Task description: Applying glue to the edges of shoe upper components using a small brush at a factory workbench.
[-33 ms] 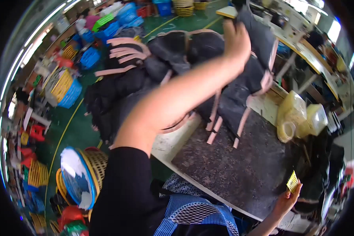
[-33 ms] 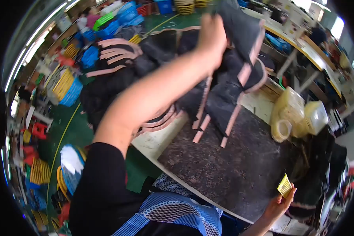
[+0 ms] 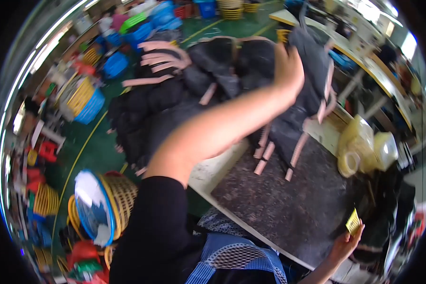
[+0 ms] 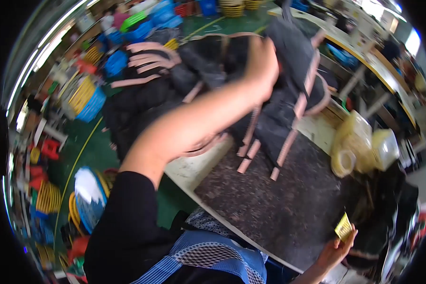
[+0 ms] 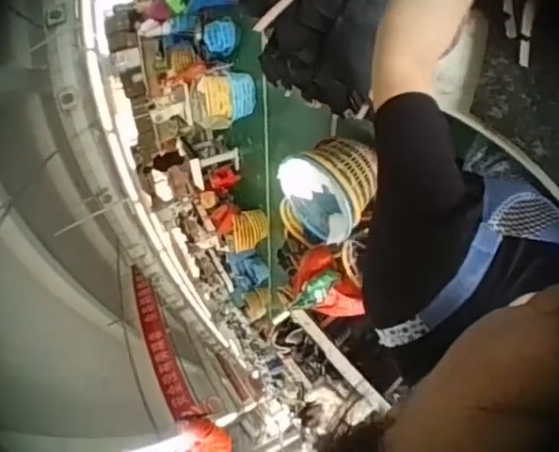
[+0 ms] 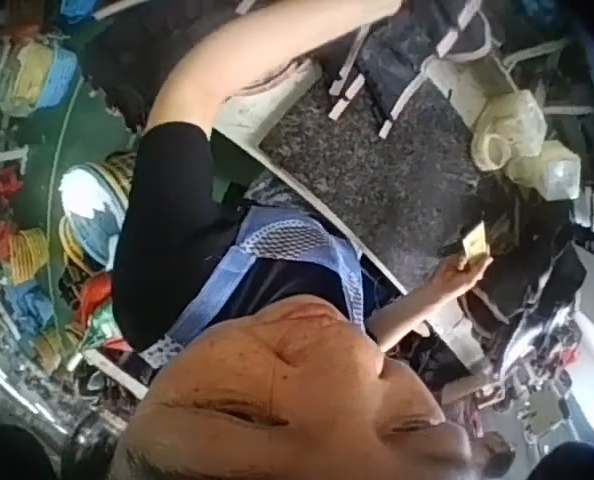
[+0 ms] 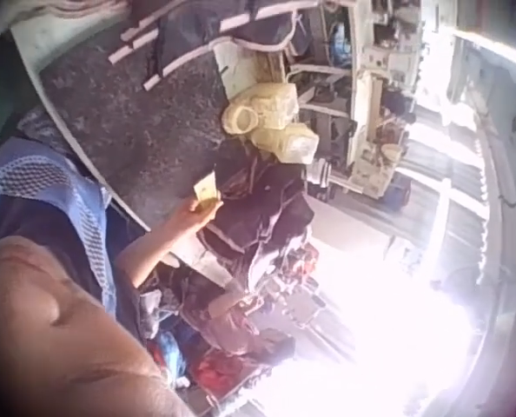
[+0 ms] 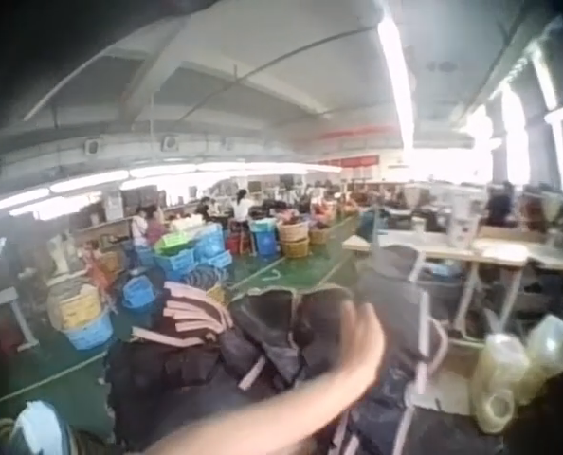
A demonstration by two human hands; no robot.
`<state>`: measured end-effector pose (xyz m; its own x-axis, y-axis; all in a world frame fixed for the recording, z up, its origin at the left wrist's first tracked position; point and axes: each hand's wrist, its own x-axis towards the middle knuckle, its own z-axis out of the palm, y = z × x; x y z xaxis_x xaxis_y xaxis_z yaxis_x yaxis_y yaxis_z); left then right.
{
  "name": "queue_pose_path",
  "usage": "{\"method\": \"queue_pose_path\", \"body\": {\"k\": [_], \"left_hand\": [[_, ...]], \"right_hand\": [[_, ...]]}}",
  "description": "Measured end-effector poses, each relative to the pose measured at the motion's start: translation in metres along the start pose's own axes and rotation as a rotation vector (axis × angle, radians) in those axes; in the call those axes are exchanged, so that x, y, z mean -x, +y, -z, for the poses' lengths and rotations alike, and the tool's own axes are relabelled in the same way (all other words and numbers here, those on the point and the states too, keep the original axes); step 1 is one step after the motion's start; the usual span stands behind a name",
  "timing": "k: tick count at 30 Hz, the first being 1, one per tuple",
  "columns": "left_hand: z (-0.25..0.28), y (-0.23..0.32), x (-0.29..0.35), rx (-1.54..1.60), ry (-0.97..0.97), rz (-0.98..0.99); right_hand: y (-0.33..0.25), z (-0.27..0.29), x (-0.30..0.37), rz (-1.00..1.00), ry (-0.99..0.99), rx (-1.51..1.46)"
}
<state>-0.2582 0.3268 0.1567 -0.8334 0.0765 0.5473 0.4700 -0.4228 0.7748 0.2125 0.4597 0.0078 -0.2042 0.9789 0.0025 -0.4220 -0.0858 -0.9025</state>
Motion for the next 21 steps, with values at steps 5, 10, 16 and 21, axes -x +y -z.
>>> {"method": "queue_pose_path", "body": {"k": [5, 10, 16, 21], "left_hand": [[0.108, -0.071, 0.133, -0.057, -0.027, 0.719], [0.195, 0.025, 0.131, -0.990, -0.456, -0.375], [0.291, 0.073, 0.060, -1.844, -0.515, -0.149], [0.333, 0.066, 0.046, -1.684, -0.562, -0.064]], "right_hand": [[0.031, 0.017, -0.050, -0.138, -0.400, 0.000], [0.007, 0.010, -0.034, 0.061, -0.548, 0.204], [-0.015, -0.059, -0.028, -0.207, -0.347, 0.045], [-0.050, -0.137, -0.063, 0.329, -0.218, 0.728]]}}
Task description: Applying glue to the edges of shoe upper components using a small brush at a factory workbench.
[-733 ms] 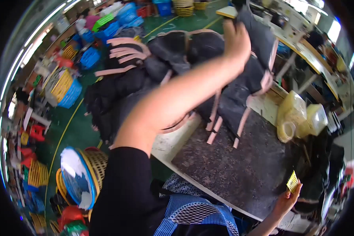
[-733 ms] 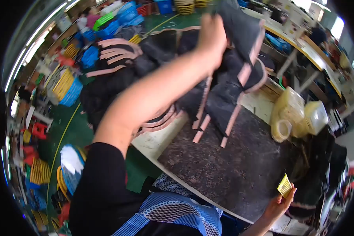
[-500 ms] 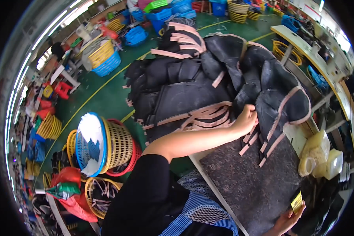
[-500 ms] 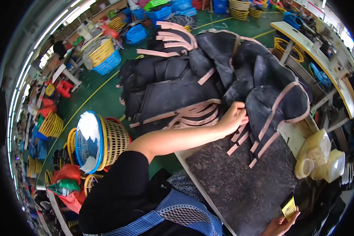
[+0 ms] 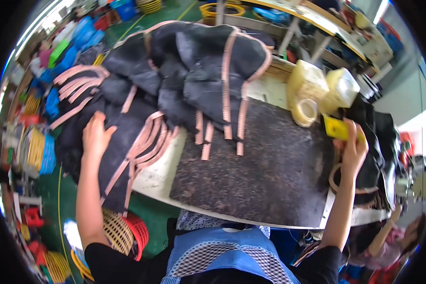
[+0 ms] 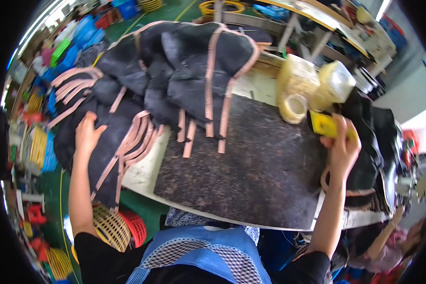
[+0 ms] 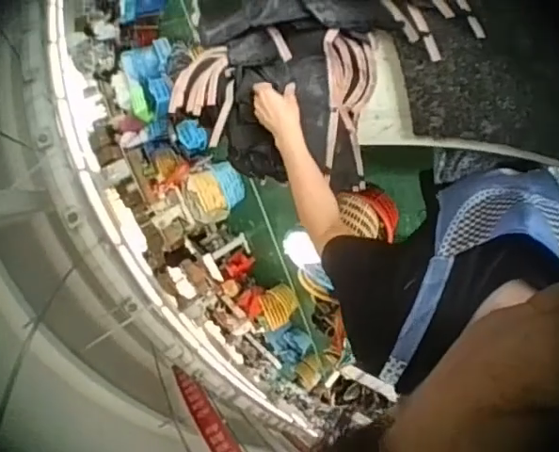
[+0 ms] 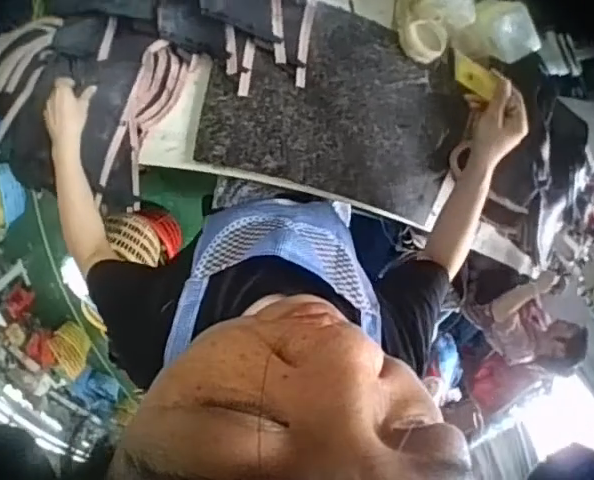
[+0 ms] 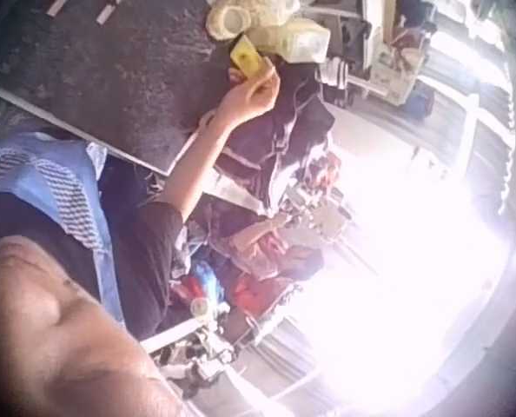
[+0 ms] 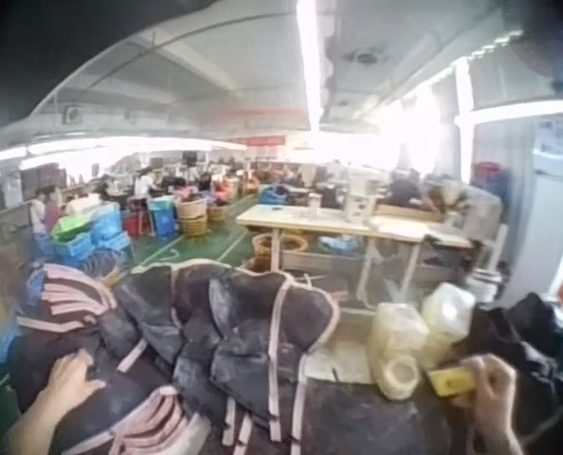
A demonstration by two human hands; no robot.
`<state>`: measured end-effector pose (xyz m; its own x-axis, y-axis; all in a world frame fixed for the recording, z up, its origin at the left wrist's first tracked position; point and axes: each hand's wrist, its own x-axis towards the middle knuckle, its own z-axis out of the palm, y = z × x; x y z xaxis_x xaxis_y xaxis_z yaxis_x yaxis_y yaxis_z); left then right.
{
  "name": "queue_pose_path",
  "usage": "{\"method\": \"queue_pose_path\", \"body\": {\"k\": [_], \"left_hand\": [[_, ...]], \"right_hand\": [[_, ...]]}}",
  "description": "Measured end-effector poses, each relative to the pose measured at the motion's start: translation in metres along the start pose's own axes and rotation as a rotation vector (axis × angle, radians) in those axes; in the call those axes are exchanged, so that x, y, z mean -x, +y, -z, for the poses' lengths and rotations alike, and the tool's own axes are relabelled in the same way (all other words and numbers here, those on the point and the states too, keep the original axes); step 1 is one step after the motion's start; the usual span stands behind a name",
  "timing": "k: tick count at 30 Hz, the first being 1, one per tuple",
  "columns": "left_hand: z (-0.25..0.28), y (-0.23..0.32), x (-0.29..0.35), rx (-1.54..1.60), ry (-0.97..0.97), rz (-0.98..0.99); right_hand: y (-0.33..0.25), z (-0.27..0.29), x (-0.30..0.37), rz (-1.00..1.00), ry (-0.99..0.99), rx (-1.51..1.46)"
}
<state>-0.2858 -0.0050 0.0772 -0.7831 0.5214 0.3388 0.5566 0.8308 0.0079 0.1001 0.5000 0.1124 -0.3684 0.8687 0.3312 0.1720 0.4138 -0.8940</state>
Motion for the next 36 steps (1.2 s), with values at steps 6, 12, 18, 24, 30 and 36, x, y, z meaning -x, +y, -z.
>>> {"method": "queue_pose_path", "body": {"k": [6, 12, 18, 24, 30, 36], "left_hand": [[0.033, 0.023, -0.019, 0.202, -0.249, 0.066], [0.067, 0.029, 0.053, 0.262, -0.037, 0.028], [0.099, 0.002, 0.054, 0.490, -0.295, 0.025], [0.111, -0.009, 0.087, 0.357, -0.347, 0.078], [0.062, -0.013, 0.021, 0.574, 0.005, -0.003], [-0.002, 0.043, -0.025, -0.029, -0.249, -0.001]], "right_hand": [[0.039, -0.033, -0.066, 0.186, -0.286, 0.340], [0.088, -0.031, -0.091, 0.514, -0.195, 0.727], [0.233, 0.077, -0.127, 0.027, -0.420, 0.110], [0.212, 0.060, -0.118, -0.400, -0.350, -0.334], [0.122, 0.050, -0.085, -0.593, -0.189, -0.397], [0.166, 0.068, -0.103, -0.472, -0.244, -0.473]]}}
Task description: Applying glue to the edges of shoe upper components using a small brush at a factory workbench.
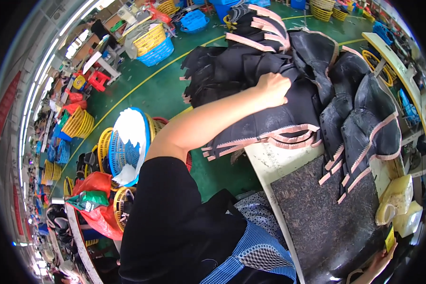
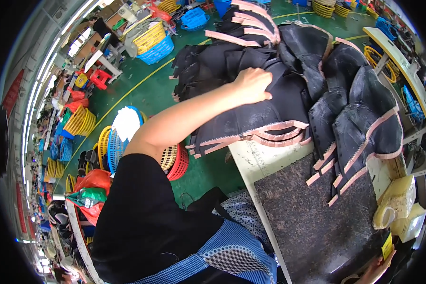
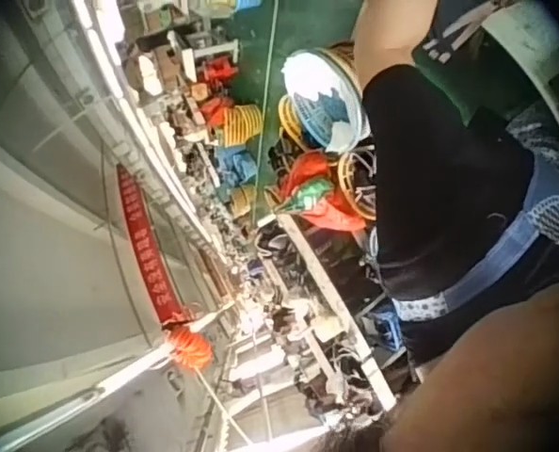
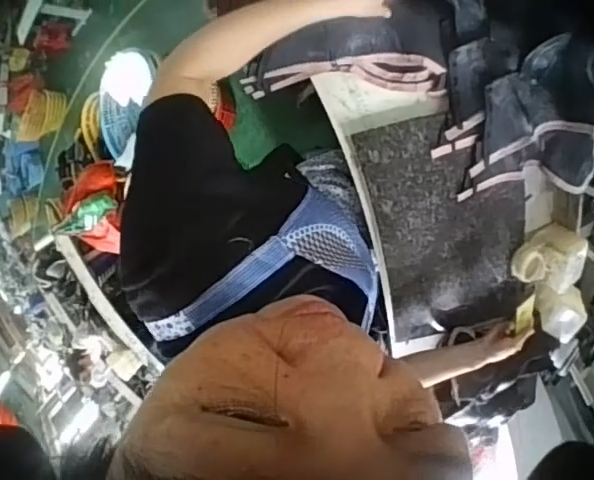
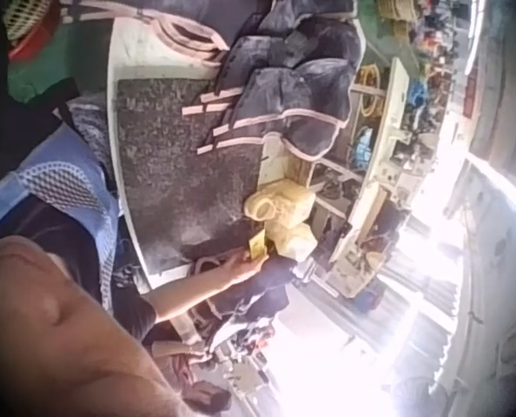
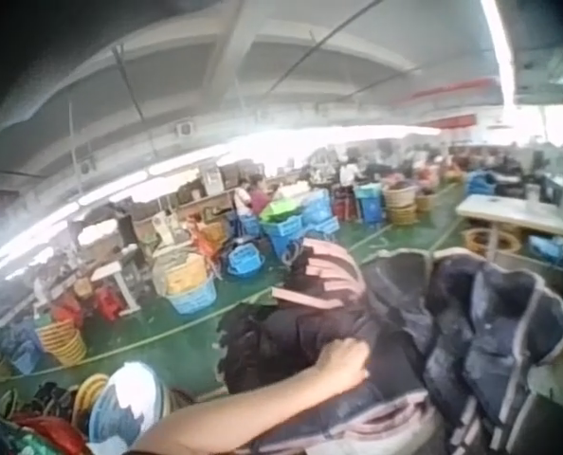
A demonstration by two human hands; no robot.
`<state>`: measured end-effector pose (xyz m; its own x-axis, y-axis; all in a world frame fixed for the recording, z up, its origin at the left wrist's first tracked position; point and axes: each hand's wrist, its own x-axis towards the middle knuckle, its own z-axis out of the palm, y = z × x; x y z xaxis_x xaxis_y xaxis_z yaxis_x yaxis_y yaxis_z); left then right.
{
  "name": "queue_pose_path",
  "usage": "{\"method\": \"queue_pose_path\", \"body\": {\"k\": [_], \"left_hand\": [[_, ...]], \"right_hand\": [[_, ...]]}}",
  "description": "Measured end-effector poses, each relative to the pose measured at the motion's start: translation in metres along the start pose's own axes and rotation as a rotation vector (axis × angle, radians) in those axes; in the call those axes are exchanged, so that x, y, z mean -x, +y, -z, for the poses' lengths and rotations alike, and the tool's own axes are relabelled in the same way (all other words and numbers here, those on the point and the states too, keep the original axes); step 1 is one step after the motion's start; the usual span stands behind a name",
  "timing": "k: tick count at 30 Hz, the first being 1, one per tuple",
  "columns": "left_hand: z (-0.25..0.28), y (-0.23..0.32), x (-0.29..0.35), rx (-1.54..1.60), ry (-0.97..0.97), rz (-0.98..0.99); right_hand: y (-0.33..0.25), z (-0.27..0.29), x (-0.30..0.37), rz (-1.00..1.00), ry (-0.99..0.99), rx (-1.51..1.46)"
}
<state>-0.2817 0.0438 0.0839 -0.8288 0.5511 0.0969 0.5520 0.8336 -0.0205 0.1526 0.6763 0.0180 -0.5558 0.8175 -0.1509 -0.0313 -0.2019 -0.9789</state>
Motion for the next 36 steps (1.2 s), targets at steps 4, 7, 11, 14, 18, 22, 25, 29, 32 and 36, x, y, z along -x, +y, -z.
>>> {"method": "queue_pose_path", "body": {"k": [4, 7, 11, 14, 18, 22, 25, 29, 32, 36], "left_hand": [[-0.006, 0.001, 0.020, -0.013, 0.283, 0.192], [-0.007, -0.003, 0.021, 0.015, 0.242, 0.210], [-0.006, -0.004, 0.009, 0.044, 0.163, 0.280], [-0.001, 0.008, 0.002, -0.006, 0.073, 0.303], [-0.011, -0.010, 0.014, -0.181, 0.275, 0.094], [-0.020, -0.036, 0.007, -0.075, 0.173, 0.153], [0.001, -0.014, 0.002, 0.055, 0.062, 0.069], [0.065, 0.026, 0.041, 0.918, -0.111, -0.102], [0.117, 0.040, 0.087, 1.063, 0.073, -0.038], [0.107, 0.079, 0.101, 1.549, 0.138, -0.203]], "right_hand": [[-0.009, -0.014, 0.034, 0.069, 0.026, -0.018], [-0.008, -0.002, 0.030, 0.101, 0.002, -0.068], [-0.019, -0.032, 0.040, -0.022, 0.157, -0.121], [-0.012, 0.005, 0.012, 0.059, 0.163, -0.156], [0.024, -0.022, 0.003, 0.068, 0.110, -0.291], [-0.005, -0.062, 0.029, 0.065, 0.076, -0.401], [0.004, -0.091, 0.055, 0.017, 0.214, -0.215], [0.014, -0.111, 0.111, -0.224, 0.019, -0.230], [0.008, -0.097, 0.134, -0.233, -0.087, -0.432], [0.001, -0.079, 0.150, -0.118, -0.157, -0.610]]}}
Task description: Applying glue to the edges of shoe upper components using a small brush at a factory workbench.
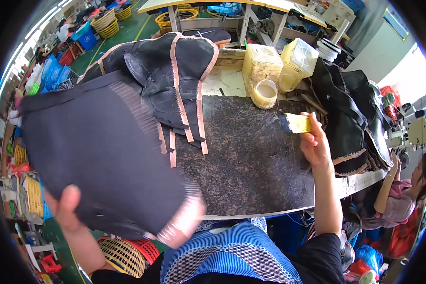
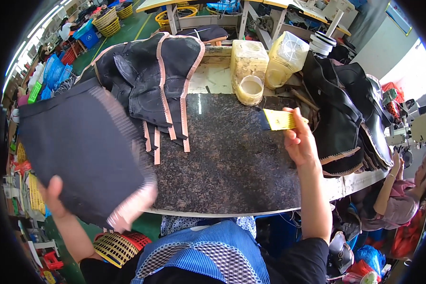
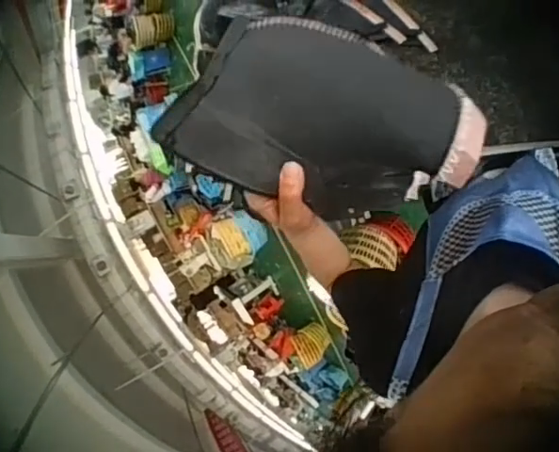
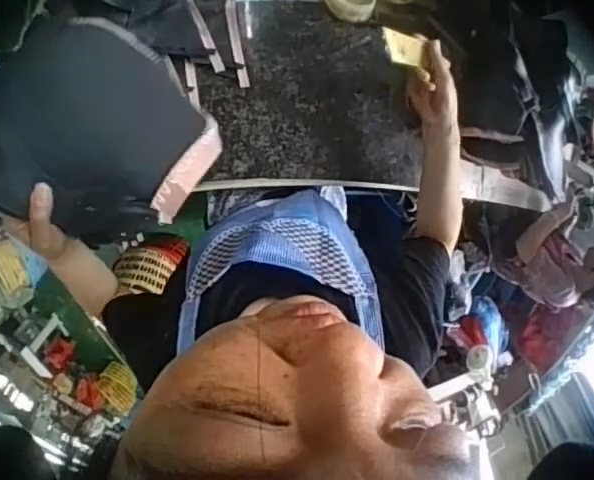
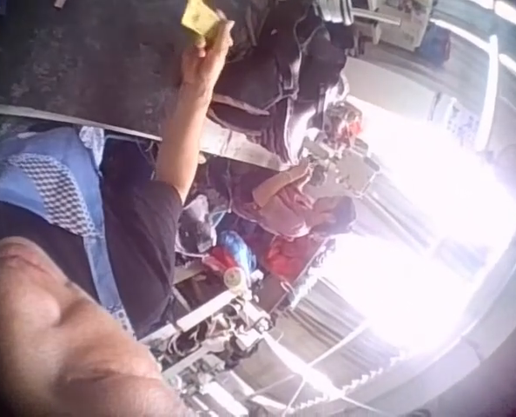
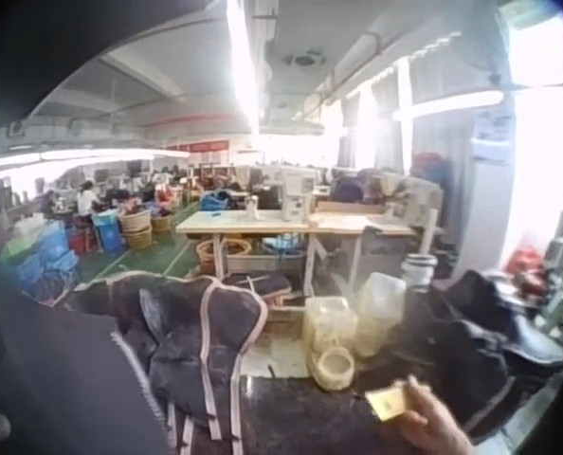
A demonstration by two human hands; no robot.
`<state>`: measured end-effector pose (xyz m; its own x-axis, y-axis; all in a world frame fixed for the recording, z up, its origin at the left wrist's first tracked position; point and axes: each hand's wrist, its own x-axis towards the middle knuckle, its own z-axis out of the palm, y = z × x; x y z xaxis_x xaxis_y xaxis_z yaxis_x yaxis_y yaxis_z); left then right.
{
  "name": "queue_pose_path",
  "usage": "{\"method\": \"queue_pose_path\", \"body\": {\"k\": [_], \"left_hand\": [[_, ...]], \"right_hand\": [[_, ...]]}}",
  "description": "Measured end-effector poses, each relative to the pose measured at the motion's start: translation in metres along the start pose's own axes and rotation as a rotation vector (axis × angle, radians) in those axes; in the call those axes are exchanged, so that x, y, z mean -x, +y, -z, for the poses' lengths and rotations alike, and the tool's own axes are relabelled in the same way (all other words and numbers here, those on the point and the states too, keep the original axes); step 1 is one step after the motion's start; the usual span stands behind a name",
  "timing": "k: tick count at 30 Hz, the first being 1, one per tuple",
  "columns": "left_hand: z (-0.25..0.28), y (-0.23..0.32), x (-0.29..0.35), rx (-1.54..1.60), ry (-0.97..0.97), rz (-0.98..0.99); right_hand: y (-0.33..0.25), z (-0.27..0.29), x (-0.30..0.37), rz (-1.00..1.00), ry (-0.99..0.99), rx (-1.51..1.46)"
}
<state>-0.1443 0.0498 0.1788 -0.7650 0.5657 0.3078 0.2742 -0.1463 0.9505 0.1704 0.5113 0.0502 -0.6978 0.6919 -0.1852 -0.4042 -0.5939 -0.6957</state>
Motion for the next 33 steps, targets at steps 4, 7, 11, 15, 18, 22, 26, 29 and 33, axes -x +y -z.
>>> {"method": "queue_pose_path", "body": {"k": [4, 7, 11, 15, 18, 22, 26, 29, 33], "left_hand": [[-0.105, -0.065, -0.022, -0.295, -0.479, 0.127], [-0.129, -0.145, -0.006, -0.606, -0.766, 0.144], [-0.143, -0.152, 0.001, -0.602, -0.720, -0.098], [-0.145, -0.166, 0.016, -0.537, -0.652, -0.160], [-0.147, -0.160, 0.020, -0.561, -0.650, -0.141], [-0.148, -0.144, 0.022, -0.548, -0.608, -0.140], [-0.155, -0.136, 0.011, -0.547, -0.697, -0.195], [-0.155, -0.135, 0.013, -0.556, -0.686, -0.181], [-0.163, -0.135, 0.014, -0.475, -0.649, -0.151]], "right_hand": [[-0.023, -0.018, 0.011, 0.052, 0.085, -0.108], [-0.030, -0.038, 0.027, 0.121, -0.022, -0.043], [0.011, -0.066, 0.018, 0.148, -0.136, 0.736], [0.091, -0.104, -0.024, 0.115, -0.202, 1.220], [0.102, -0.110, -0.026, 0.249, -0.210, 1.292], [0.082, -0.117, 0.040, -0.233, -0.569, 1.467], [0.078, -0.104, 0.009, 0.196, -0.205, 1.210], [0.083, -0.081, 0.032, 0.155, -0.248, 1.379], [0.064, -0.087, 0.058, -0.071, -0.494, 1.443]]}}
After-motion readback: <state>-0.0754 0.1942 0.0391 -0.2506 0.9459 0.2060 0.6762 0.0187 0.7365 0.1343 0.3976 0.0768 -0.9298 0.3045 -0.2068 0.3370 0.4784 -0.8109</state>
